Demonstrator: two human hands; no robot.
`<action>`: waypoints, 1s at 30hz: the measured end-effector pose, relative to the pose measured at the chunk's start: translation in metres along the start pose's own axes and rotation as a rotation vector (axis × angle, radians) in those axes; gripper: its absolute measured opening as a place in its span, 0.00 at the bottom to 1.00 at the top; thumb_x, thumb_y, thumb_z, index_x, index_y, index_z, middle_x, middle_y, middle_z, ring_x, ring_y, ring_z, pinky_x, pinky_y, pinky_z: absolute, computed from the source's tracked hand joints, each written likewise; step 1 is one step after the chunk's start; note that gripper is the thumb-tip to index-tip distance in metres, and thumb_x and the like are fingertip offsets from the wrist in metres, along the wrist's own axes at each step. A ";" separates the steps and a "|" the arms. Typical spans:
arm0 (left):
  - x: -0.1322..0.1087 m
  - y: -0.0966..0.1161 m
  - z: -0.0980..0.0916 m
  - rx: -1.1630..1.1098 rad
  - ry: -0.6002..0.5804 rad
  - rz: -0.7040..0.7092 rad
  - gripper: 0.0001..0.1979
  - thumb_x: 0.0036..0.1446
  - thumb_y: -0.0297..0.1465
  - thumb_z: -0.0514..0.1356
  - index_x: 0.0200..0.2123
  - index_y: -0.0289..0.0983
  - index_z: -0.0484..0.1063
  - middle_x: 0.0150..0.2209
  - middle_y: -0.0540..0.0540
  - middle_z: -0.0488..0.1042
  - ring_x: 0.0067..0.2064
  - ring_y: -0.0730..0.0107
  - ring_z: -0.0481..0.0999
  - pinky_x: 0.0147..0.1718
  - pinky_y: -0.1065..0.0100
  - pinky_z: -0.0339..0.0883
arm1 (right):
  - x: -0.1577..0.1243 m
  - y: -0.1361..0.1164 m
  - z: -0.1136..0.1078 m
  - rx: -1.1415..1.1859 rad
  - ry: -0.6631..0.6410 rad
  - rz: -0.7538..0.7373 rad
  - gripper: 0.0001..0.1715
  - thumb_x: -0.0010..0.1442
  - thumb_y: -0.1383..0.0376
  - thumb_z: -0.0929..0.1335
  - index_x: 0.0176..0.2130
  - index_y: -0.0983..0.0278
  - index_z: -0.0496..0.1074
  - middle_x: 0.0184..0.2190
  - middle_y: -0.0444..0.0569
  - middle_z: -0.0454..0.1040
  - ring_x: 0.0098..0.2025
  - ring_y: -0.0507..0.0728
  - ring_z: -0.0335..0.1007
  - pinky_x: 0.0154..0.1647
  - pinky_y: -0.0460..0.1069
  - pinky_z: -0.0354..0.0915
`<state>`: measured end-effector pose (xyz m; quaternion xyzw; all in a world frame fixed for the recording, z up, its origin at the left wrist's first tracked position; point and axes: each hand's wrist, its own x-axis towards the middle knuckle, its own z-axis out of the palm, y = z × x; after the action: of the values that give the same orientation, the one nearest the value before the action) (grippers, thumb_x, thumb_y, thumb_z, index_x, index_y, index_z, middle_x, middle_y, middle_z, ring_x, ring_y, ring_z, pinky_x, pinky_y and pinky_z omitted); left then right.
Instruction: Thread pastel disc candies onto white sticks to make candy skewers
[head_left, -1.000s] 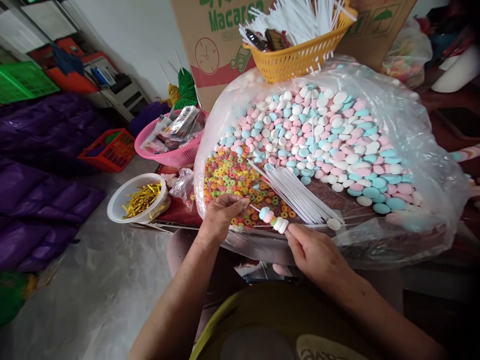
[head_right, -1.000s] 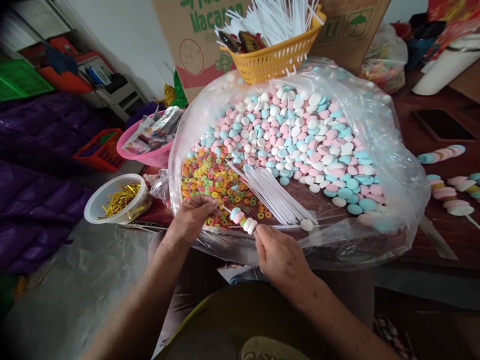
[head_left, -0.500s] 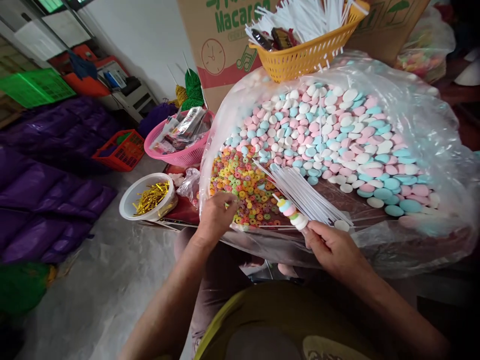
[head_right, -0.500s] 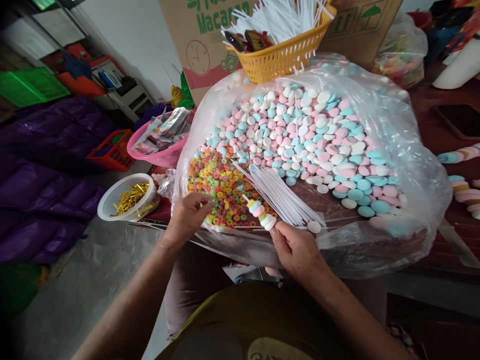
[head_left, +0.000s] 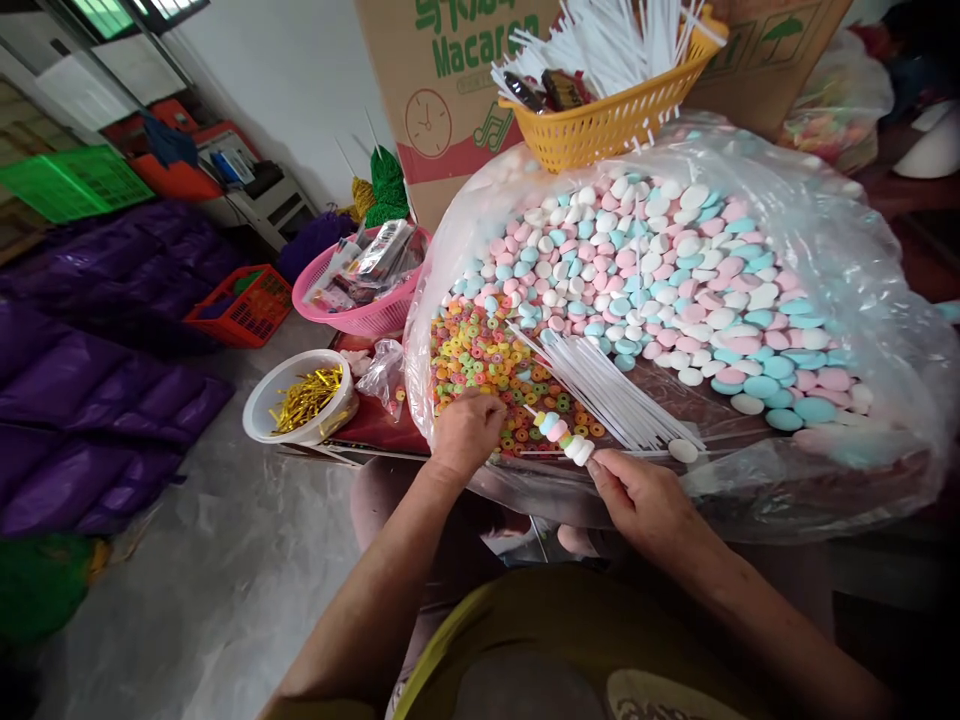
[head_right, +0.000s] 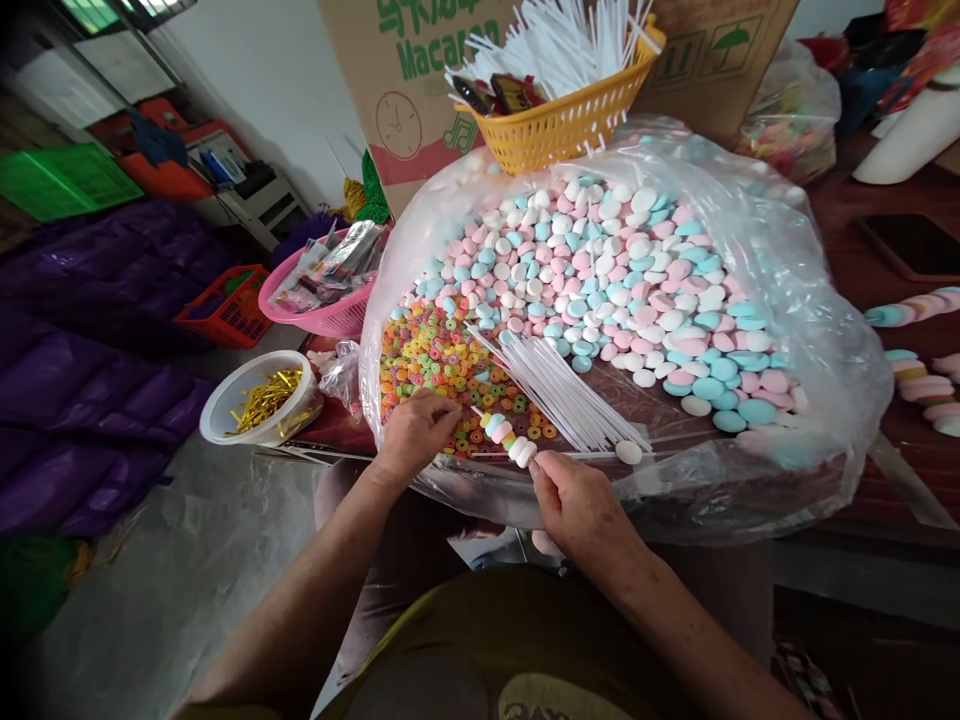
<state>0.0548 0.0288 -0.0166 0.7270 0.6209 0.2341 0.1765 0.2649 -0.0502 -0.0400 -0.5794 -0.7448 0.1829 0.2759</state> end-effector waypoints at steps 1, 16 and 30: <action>-0.001 -0.001 -0.001 -0.174 0.017 -0.042 0.04 0.48 0.30 0.61 0.27 0.37 0.75 0.30 0.47 0.73 0.32 0.68 0.73 0.33 0.67 0.66 | -0.001 -0.001 -0.001 -0.001 0.002 -0.013 0.17 0.61 0.64 0.57 0.22 0.62 0.55 0.18 0.42 0.62 0.21 0.50 0.58 0.25 0.46 0.53; -0.009 0.009 -0.004 -1.492 -0.351 -0.400 0.12 0.35 0.26 0.71 0.28 0.31 0.76 0.21 0.49 0.75 0.21 0.74 0.73 0.24 0.73 0.70 | -0.009 -0.016 -0.012 -0.070 0.003 -0.132 0.12 0.59 0.69 0.57 0.25 0.63 0.60 0.22 0.46 0.66 0.24 0.53 0.63 0.26 0.47 0.53; -0.014 0.029 0.011 -1.714 -0.269 -0.596 0.11 0.41 0.25 0.68 0.31 0.34 0.72 0.25 0.51 0.73 0.23 0.79 0.69 0.25 0.73 0.68 | -0.010 -0.011 -0.017 -0.055 0.049 -0.077 0.12 0.60 0.70 0.57 0.25 0.63 0.60 0.23 0.46 0.67 0.25 0.53 0.63 0.27 0.47 0.54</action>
<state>0.0830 0.0102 -0.0112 0.1781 0.3708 0.4726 0.7793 0.2689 -0.0640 -0.0224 -0.5619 -0.7643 0.1374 0.2849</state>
